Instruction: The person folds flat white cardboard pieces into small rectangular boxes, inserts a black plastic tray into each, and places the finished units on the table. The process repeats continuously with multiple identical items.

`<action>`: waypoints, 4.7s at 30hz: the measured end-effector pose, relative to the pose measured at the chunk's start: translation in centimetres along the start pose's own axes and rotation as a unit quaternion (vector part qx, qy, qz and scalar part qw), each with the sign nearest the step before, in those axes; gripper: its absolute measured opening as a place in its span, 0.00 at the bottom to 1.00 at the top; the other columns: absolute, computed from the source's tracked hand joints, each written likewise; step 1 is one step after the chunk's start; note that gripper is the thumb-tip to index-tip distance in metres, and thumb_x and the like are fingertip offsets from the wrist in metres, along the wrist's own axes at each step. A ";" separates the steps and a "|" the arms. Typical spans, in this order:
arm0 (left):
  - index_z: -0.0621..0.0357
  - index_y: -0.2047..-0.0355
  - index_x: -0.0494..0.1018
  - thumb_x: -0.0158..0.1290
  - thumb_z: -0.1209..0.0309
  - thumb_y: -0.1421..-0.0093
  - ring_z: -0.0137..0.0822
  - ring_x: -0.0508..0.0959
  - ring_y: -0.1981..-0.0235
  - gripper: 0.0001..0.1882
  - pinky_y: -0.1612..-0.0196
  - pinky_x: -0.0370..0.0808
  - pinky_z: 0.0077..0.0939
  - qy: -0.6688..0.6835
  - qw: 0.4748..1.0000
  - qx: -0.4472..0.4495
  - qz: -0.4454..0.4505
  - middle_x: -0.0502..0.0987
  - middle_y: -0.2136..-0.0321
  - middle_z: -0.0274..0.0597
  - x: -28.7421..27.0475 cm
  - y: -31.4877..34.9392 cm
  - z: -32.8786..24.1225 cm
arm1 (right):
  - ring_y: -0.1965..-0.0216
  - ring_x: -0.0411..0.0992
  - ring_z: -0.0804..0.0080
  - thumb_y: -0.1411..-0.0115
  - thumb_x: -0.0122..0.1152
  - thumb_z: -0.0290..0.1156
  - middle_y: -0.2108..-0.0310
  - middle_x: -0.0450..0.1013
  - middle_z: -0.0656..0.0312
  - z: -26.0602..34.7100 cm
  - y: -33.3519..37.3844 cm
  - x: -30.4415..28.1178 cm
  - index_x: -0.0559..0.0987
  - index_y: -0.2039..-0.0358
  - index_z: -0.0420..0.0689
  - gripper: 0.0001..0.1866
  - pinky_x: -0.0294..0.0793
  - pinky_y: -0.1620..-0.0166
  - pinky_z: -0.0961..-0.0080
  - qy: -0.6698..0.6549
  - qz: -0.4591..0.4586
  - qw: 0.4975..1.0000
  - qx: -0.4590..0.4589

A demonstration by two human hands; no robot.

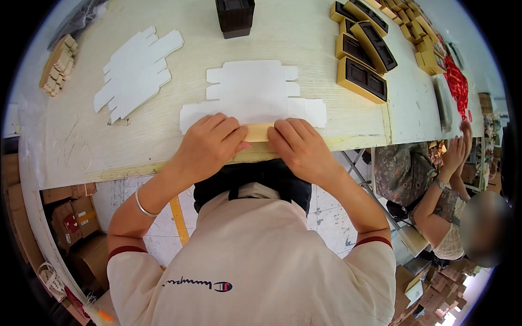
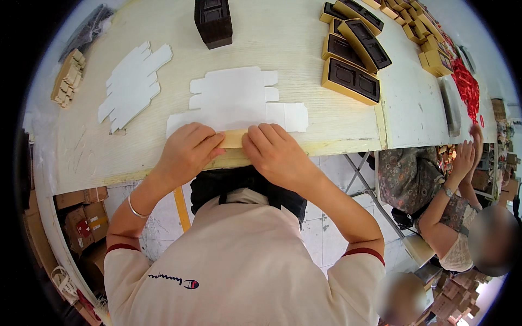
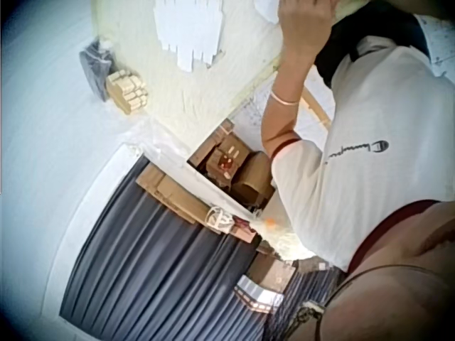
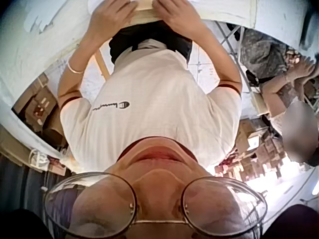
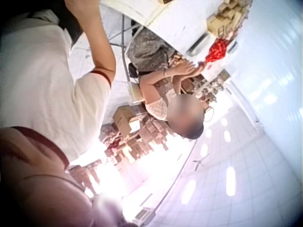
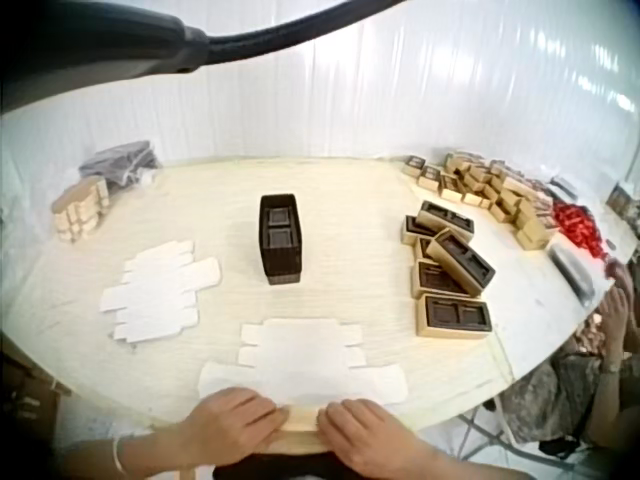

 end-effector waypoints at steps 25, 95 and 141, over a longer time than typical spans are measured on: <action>0.58 0.76 0.72 0.56 0.70 0.45 0.42 0.70 0.72 0.06 0.67 0.65 0.33 -0.045 0.994 -0.096 0.033 0.68 0.73 0.41 0.8 -3.9 4.8 | 0.68 0.72 0.50 0.50 0.56 0.20 0.73 0.72 0.49 -4.8 -4.9 3.0 0.75 0.62 0.36 0.12 0.72 0.65 0.64 -0.160 0.131 0.966 0.158; 0.65 0.53 0.72 0.65 0.73 0.56 0.42 0.74 0.53 0.27 0.53 0.74 0.31 0.294 0.904 -0.197 0.240 0.61 0.42 0.49 0.1 -2.1 2.4 | 0.62 0.68 0.58 0.57 0.68 0.27 0.54 0.64 0.56 -1.9 0.5 -0.4 0.76 0.63 0.41 0.18 0.71 0.58 0.68 -0.212 -0.013 0.977 0.003; 0.60 0.59 0.67 0.56 0.73 0.43 0.37 0.76 0.74 0.14 0.73 0.74 0.27 0.331 0.923 -0.197 -0.025 0.63 0.46 0.44 1.3 -1.3 2.5 | 0.70 0.68 0.66 0.51 0.64 0.19 0.53 0.67 0.51 -1.9 0.1 -0.5 0.75 0.56 0.38 0.20 0.72 0.65 0.73 -0.154 -0.152 0.964 0.153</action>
Point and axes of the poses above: each hand's wrist, its own y-axis away from the middle knuckle, its own x-axis out of the palm, z = x × y, the point moved 9 cm from there along -y, towards the middle knuckle
